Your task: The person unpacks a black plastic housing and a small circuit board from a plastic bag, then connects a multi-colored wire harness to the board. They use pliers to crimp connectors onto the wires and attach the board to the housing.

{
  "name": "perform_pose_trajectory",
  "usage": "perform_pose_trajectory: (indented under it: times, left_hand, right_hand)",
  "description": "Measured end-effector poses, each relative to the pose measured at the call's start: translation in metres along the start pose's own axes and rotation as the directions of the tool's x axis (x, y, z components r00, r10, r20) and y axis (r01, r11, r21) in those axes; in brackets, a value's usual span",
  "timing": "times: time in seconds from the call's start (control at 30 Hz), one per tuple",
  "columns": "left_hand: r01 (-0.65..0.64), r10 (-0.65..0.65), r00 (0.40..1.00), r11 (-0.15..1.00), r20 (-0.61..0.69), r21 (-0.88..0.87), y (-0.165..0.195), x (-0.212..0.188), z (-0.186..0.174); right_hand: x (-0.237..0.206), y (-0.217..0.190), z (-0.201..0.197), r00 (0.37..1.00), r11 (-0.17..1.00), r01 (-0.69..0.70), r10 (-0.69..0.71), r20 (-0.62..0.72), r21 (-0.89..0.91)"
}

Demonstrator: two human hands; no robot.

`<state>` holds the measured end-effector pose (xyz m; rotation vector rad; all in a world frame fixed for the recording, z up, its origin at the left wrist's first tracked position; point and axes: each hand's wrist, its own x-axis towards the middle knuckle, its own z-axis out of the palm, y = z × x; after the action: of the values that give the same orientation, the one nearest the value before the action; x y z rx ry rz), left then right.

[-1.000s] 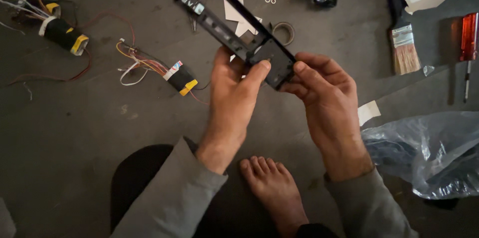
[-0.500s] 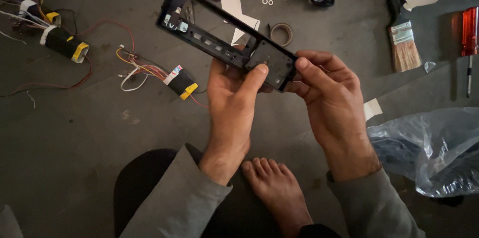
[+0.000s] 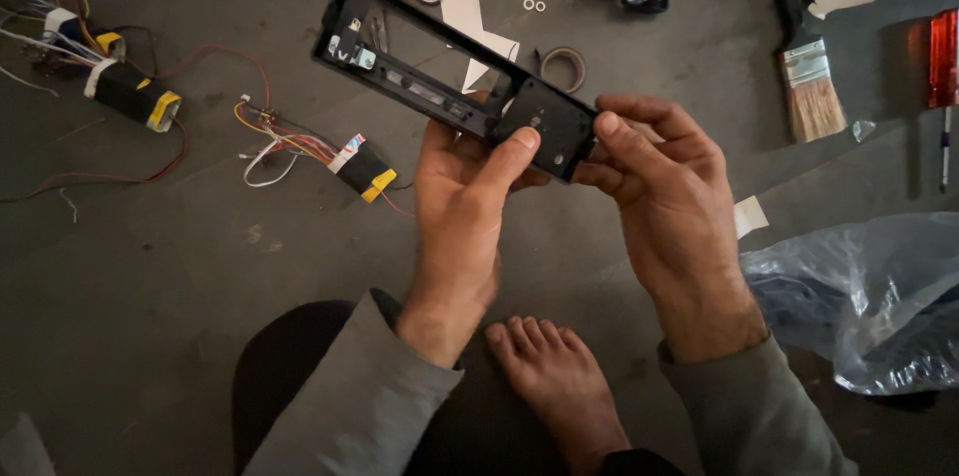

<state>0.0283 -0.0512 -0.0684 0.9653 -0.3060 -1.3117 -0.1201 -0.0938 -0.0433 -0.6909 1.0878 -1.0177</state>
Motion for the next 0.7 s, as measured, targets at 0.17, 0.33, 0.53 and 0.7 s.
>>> perform_pose_trajectory:
  times: [0.17,0.33,0.53,0.7]
  left_hand:
    - [-0.003,0.003,1.0,1.0,-0.02,0.01,-0.003,0.003,0.0]
    - [0.005,-0.005,1.0,1.0,-0.007,-0.004,-0.004,0.004,0.0]
    - [0.036,-0.035,0.999,0.999,-0.016,0.029,-0.004,0.008,0.0]
    - [0.018,-0.014,0.999,0.995,-0.039,0.102,-0.009,0.009,0.0]
  right_hand:
    - [-0.002,-0.002,0.001,0.995,0.98,0.091,-0.098,-0.033,-0.177]
    - [0.0,-0.001,0.0,0.978,0.931,0.196,-0.207,-0.004,-0.308]
    - [0.0,-0.009,-0.005,0.948,0.751,0.294,-0.307,0.082,-0.591]
    - [-0.006,-0.012,0.001,0.861,0.553,0.466,-0.464,0.209,-0.69]
